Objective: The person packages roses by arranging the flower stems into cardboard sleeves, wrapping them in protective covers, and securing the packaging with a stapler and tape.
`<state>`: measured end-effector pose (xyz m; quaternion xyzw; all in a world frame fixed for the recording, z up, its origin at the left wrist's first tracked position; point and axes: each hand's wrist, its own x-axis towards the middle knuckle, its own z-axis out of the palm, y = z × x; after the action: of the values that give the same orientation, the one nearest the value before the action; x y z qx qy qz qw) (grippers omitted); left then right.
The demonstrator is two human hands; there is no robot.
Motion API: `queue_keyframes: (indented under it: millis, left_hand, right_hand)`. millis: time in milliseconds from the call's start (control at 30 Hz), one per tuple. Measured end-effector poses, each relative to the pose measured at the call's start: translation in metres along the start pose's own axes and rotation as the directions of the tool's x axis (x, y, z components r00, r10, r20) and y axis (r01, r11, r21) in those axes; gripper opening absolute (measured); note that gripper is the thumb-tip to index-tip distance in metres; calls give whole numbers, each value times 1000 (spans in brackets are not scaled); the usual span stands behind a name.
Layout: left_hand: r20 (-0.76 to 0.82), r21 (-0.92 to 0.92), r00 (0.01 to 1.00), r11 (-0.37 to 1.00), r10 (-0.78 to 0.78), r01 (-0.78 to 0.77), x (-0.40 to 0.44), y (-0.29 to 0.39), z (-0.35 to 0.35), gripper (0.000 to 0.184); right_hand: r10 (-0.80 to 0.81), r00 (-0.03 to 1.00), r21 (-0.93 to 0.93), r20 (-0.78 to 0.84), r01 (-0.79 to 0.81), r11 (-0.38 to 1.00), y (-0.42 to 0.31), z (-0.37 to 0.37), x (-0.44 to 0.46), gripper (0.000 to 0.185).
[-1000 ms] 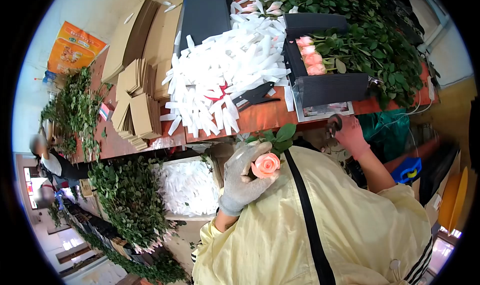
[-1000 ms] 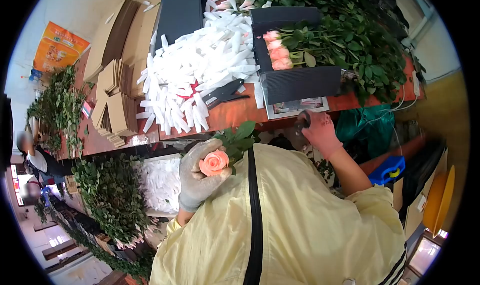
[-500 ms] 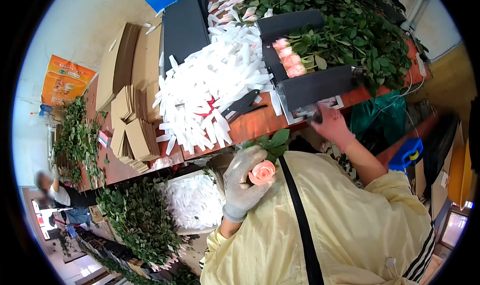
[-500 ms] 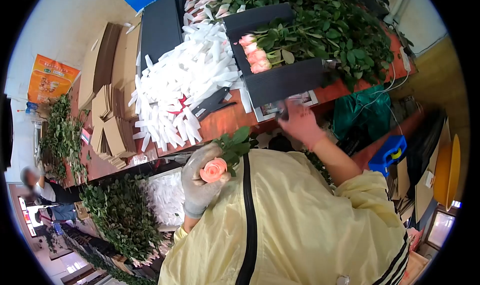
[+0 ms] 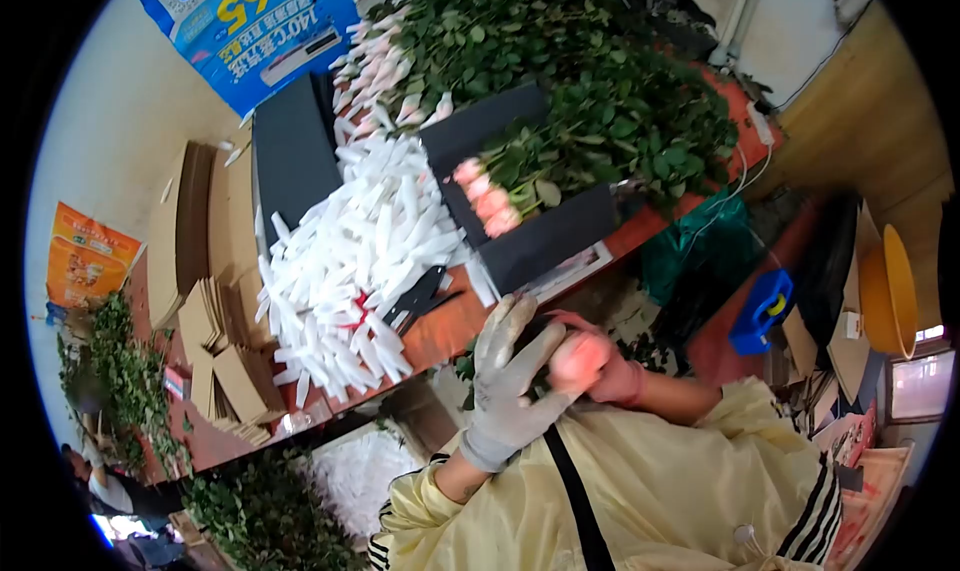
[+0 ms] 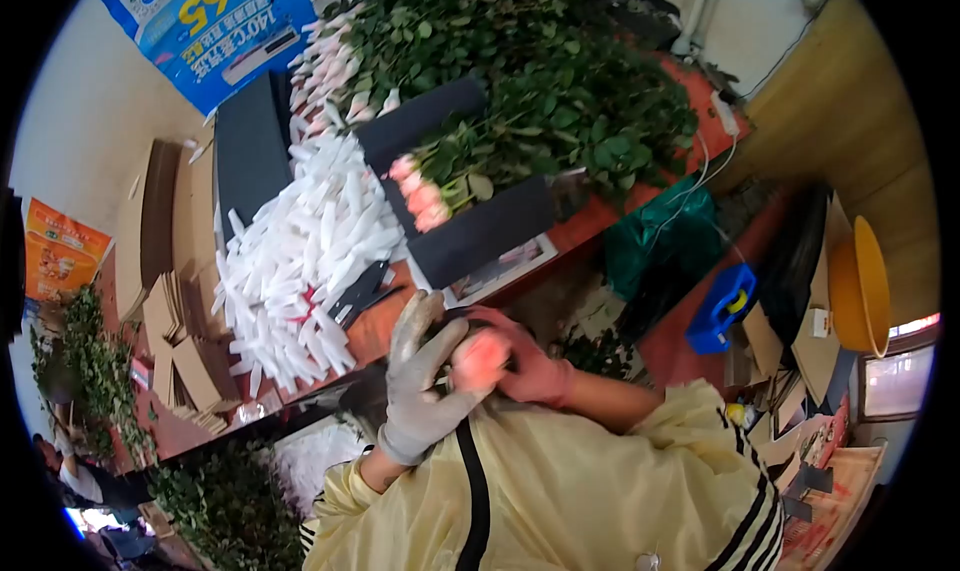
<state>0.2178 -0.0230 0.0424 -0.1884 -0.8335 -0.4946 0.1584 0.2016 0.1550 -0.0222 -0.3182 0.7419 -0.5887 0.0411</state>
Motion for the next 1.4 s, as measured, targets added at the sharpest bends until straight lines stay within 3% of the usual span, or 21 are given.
queue_keyframes:
  millis: [33,100,200,300,333,400,433,467,500,600,733,800,867,900,933,967,1000,1167,1300,1333,1400]
  left_hand:
    - [27,12,1000,1000,10,-10,11,3,1,56]
    - [-1,-22,999,998,54,-54,26,-7,1,57]
    - [60,40,988,989,140,-143,53,-34,-13,48]
    - [74,152,996,986,58,-68,75,-62,-16,46]
    - [108,181,994,983,5,-25,81,-69,-15,48]
    - [102,243,994,969,23,-47,95,-81,-8,50]
    - [100,304,994,950,37,-66,103,-86,-5,51]
    - [137,350,991,936,-5,-44,113,-89,-2,55]
    - [141,348,990,936,4,-53,123,-94,1,55]
    - [148,526,985,850,-94,2,147,-108,11,63]
    - [225,658,914,745,-338,114,171,-103,23,73]
    - [201,685,911,717,-360,132,175,-113,36,75]
    - [198,688,888,704,-414,175,178,-115,40,79]
    - [183,699,880,688,-438,197,176,-116,44,79]
    - [177,703,893,688,-415,180,173,-118,50,79]
    - [166,707,905,687,-392,168,170,-119,54,79]
    - [161,717,910,678,-383,158,168,-115,56,79]
    - [172,734,879,653,-444,186,168,-107,56,77]
    - [195,731,888,666,-417,152,165,-106,55,73]
    - [196,721,893,677,-404,149,165,-105,55,71]
    - [205,709,897,692,-391,139,163,-106,54,72]
  right_hand:
    - [-7,1000,-22,1,7,1000,6,-12,-19,48]
    - [360,862,229,-357,-293,928,26,-41,-51,44]
    - [314,754,618,-577,152,772,10,-104,-58,36]
    - [7,713,382,-701,368,848,-38,-156,-44,26]
    - [-216,543,-275,-811,-30,961,-44,-190,-60,26]
    - [-499,479,-692,-722,-510,511,-75,-245,-70,26]
    - [-492,413,-561,-766,-56,826,-103,-268,-62,34]
    - [-449,369,-276,-814,435,857,-131,-293,-54,42]
    - [-486,365,-262,-794,517,815,-155,-322,-44,43]
    - [-651,482,-587,-587,300,752,-205,-394,15,45]
    - [-606,673,-784,-423,64,618,-184,-337,164,33]
    - [-660,751,-889,-24,287,358,-144,-299,226,37]
    - [-619,653,-774,438,624,110,-87,-253,274,43]
    - [-629,644,-758,436,639,128,-60,-231,285,43]
    - [-255,826,-808,503,553,200,-40,-208,287,40]
    - [164,862,-874,480,453,176,-20,-184,290,36]
    - [276,812,-857,514,477,195,6,-169,293,35]
    - [159,723,-731,673,617,290,69,-136,291,29]
    - [-30,778,-762,627,621,183,125,-127,282,29]
    - [-87,653,-634,752,681,-368,123,-126,286,30]
    - [-213,685,-658,696,728,190,108,-131,286,31]
